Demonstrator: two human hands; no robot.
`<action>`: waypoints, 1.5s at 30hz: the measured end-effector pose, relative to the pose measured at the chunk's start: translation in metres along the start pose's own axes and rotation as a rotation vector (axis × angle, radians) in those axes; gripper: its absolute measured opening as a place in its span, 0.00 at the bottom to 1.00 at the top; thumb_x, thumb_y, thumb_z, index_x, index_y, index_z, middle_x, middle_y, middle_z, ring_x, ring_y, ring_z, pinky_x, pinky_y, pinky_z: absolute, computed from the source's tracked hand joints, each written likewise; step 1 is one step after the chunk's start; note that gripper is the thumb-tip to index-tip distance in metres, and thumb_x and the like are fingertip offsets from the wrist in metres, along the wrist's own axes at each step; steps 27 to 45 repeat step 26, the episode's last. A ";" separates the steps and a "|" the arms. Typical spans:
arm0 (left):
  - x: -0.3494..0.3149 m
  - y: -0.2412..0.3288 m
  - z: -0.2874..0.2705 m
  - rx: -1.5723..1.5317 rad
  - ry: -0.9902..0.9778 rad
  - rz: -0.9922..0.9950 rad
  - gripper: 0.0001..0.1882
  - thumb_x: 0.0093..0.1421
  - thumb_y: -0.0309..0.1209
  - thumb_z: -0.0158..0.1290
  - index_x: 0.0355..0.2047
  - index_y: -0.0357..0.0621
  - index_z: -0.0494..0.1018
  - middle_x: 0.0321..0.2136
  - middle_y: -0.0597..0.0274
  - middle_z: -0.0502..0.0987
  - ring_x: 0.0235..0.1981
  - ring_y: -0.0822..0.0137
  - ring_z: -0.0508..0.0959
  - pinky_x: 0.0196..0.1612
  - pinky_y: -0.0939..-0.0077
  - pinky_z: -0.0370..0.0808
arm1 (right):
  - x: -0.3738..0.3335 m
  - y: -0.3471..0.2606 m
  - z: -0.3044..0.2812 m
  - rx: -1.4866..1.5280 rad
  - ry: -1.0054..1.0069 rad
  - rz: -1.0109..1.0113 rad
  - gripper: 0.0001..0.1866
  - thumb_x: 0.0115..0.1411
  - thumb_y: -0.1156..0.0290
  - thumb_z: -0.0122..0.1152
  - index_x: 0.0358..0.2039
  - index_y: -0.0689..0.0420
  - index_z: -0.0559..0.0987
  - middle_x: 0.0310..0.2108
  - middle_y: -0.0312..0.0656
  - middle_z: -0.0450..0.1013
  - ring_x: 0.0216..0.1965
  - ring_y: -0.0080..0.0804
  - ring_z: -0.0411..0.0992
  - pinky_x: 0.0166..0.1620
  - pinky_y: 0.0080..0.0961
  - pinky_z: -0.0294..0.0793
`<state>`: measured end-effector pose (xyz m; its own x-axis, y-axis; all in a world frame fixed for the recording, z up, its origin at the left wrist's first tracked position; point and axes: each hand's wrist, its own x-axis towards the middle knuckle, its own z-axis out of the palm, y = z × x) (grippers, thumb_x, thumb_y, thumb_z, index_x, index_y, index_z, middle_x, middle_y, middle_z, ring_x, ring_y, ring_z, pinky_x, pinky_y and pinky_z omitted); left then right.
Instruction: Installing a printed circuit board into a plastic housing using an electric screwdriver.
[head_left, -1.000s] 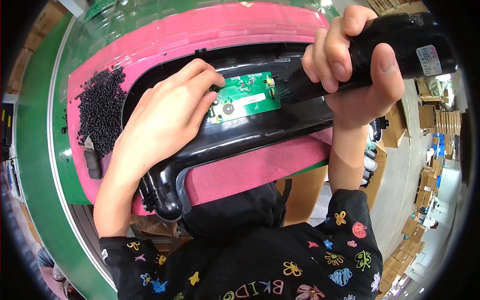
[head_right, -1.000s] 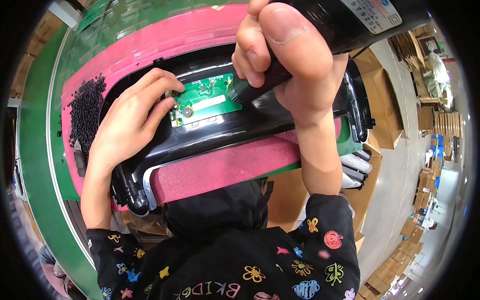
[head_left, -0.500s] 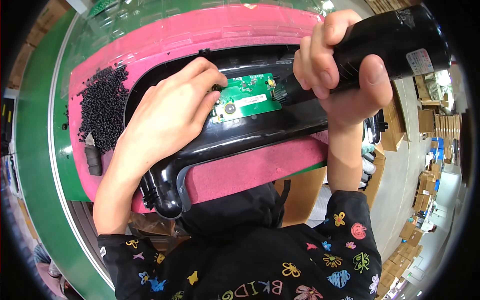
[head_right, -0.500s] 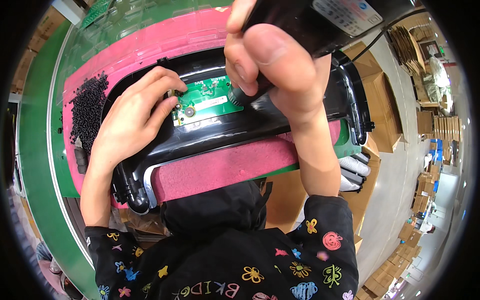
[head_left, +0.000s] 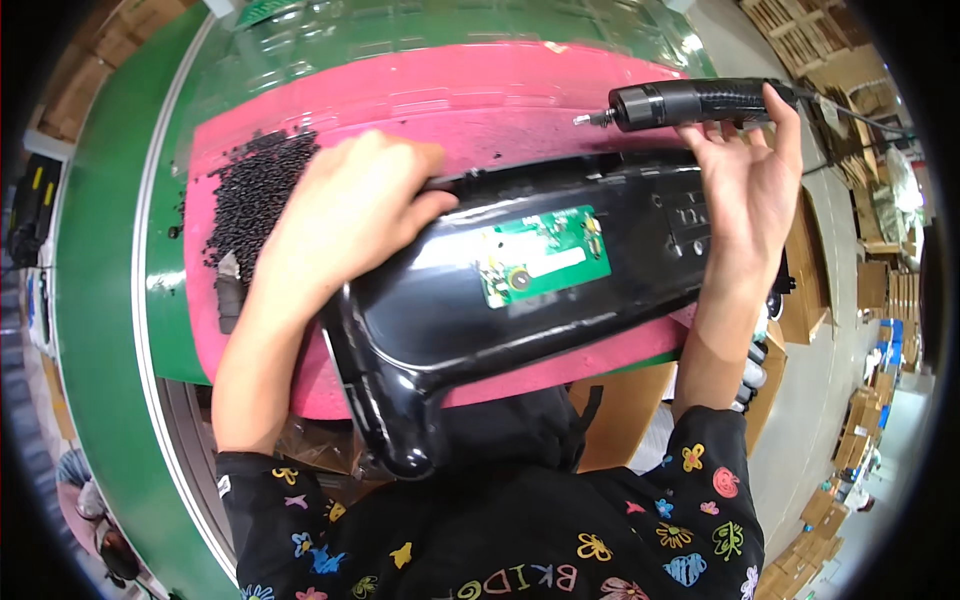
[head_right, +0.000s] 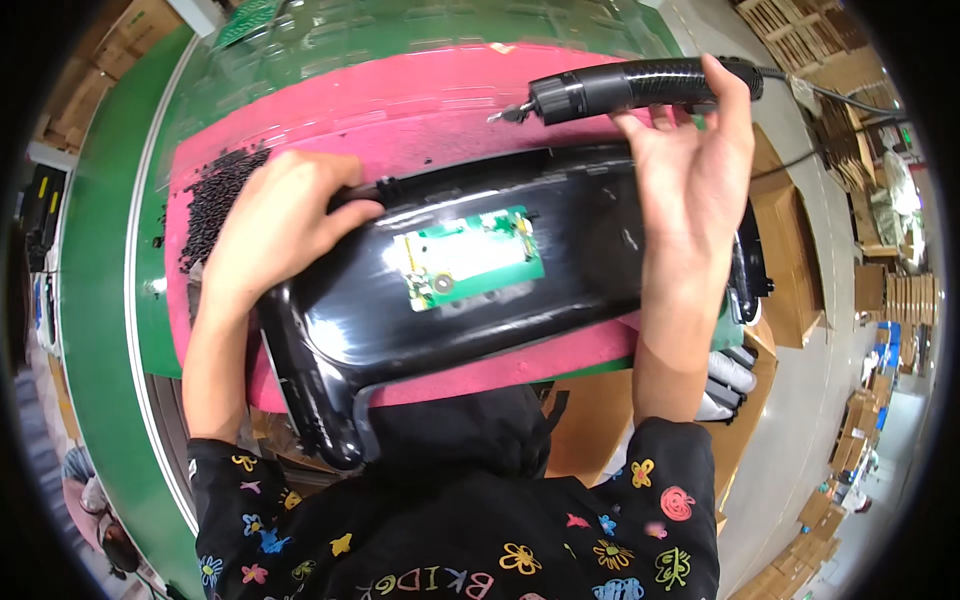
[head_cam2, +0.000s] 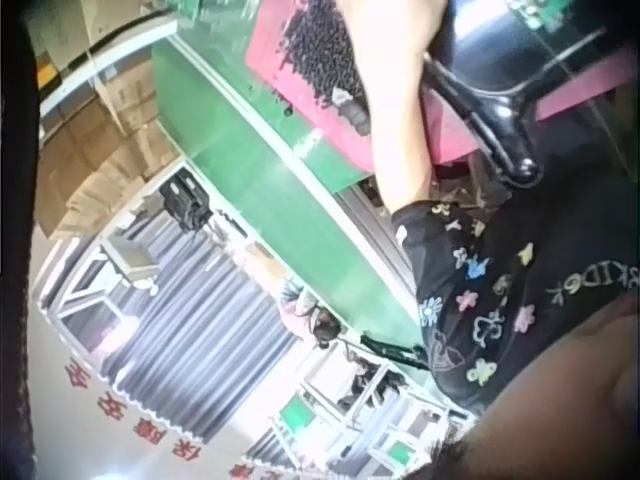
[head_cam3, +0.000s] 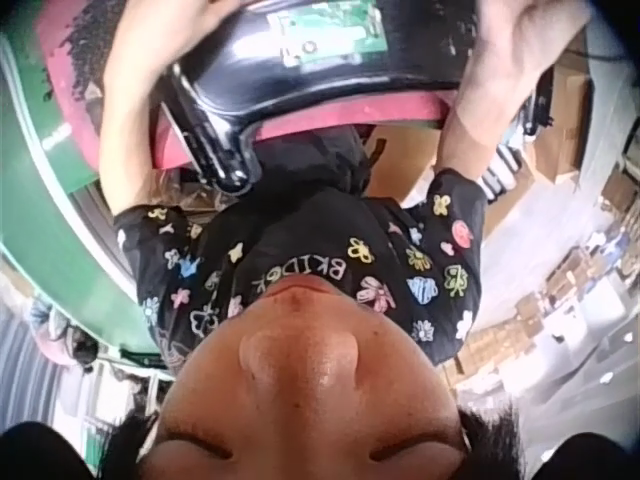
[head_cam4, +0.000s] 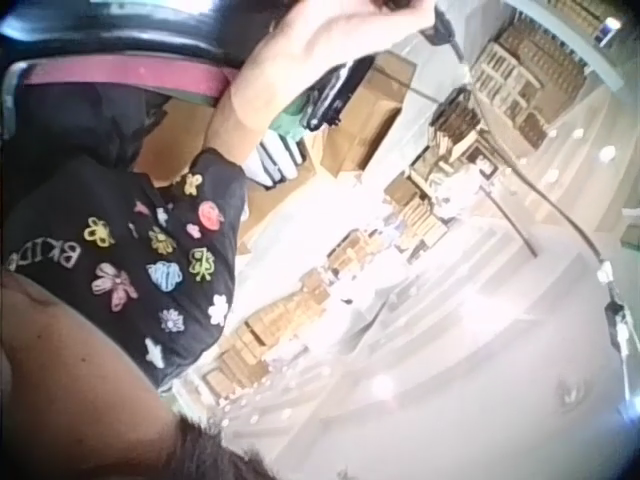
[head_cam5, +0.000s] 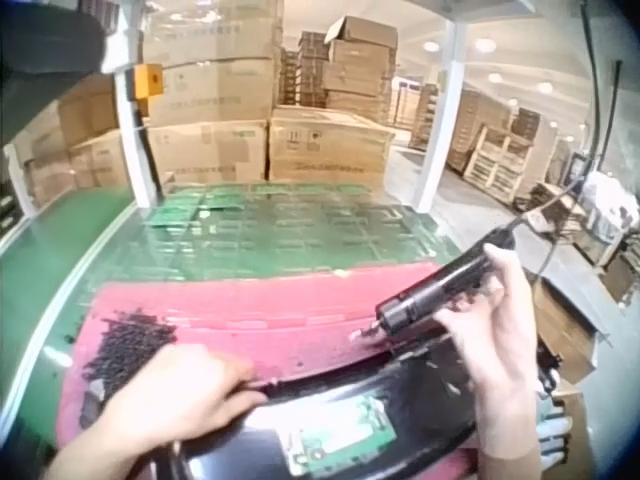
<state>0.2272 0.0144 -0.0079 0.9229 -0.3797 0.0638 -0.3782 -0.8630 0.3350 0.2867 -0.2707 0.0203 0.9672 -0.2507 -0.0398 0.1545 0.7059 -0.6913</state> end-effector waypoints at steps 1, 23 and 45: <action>0.000 0.001 0.004 -0.010 -0.020 0.020 0.12 0.56 0.34 0.59 0.32 0.36 0.77 0.29 0.47 0.79 0.36 0.45 0.79 0.38 0.53 0.75 | 0.003 -0.002 -0.005 -0.050 -0.047 0.022 0.14 0.60 0.73 0.62 0.42 0.58 0.66 0.42 0.41 0.64 0.49 0.32 0.63 0.59 0.63 0.67; -0.224 -0.054 -0.079 -0.892 1.175 -0.543 0.19 0.65 0.28 0.52 0.54 0.29 0.72 0.46 0.51 0.80 0.46 0.62 0.81 0.53 0.70 0.75 | -0.098 0.003 -0.006 -0.552 -0.769 -1.040 0.27 0.52 0.87 0.45 0.52 0.49 0.70 0.50 0.41 0.58 0.38 0.36 0.55 0.36 0.38 0.56; -0.282 -0.066 -0.079 -1.207 1.098 -0.296 0.38 0.61 0.39 0.55 0.64 0.25 0.58 0.59 0.43 0.70 0.61 0.46 0.70 0.70 0.56 0.59 | -0.090 -0.006 -0.009 -0.646 -0.867 -1.012 0.29 0.54 0.84 0.48 0.56 0.46 0.66 0.48 0.38 0.58 0.40 0.36 0.54 0.36 0.40 0.55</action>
